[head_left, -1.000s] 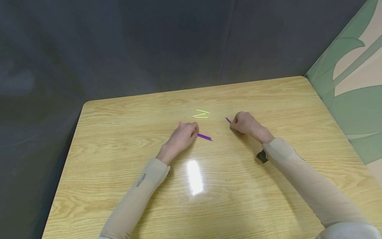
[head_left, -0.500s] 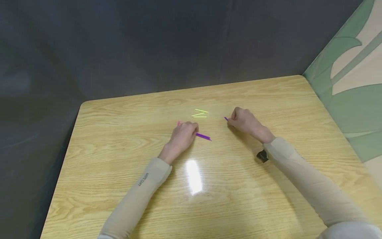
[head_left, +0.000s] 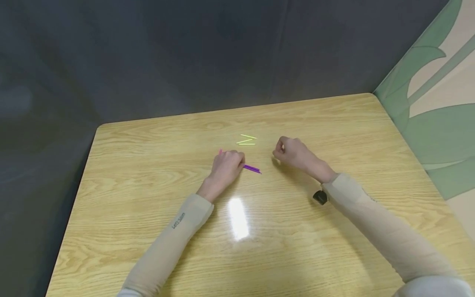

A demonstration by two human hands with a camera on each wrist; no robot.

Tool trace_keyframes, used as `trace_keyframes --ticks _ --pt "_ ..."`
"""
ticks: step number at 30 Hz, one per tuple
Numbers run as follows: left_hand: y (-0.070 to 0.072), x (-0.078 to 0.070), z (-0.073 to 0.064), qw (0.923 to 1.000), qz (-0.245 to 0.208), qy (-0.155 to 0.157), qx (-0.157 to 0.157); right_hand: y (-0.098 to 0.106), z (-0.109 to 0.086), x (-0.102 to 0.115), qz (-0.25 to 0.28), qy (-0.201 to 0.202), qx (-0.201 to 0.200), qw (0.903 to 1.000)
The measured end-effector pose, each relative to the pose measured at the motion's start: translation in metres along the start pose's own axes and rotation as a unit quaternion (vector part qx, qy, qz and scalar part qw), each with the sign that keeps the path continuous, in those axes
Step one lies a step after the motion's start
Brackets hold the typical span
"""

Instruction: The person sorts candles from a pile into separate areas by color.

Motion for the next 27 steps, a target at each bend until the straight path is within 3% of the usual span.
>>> trace_keyframes --ticks 10,16,27 --pt "0.001 0.002 0.003 0.9999 0.01 0.009 -0.009 -0.01 0.003 0.006 -0.015 -0.019 0.043 0.9988" --pt "0.002 0.003 0.003 0.9998 0.002 0.019 0.002 -0.02 0.007 0.014 -0.004 0.012 0.042 0.999" --pt "0.003 0.001 0.004 0.9996 0.009 0.026 0.011 -0.034 0.016 0.04 -0.048 0.065 0.072 0.9941"
Point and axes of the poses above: each hand's wrist, its own z-axis towards the middle knuckle, its own y-axis out of the back of the hand, x = y × z, the point moved 5 cm from there along z, towards the middle knuckle, and after that the axes turned 2 degrees about -z, right-handed, at the moved point
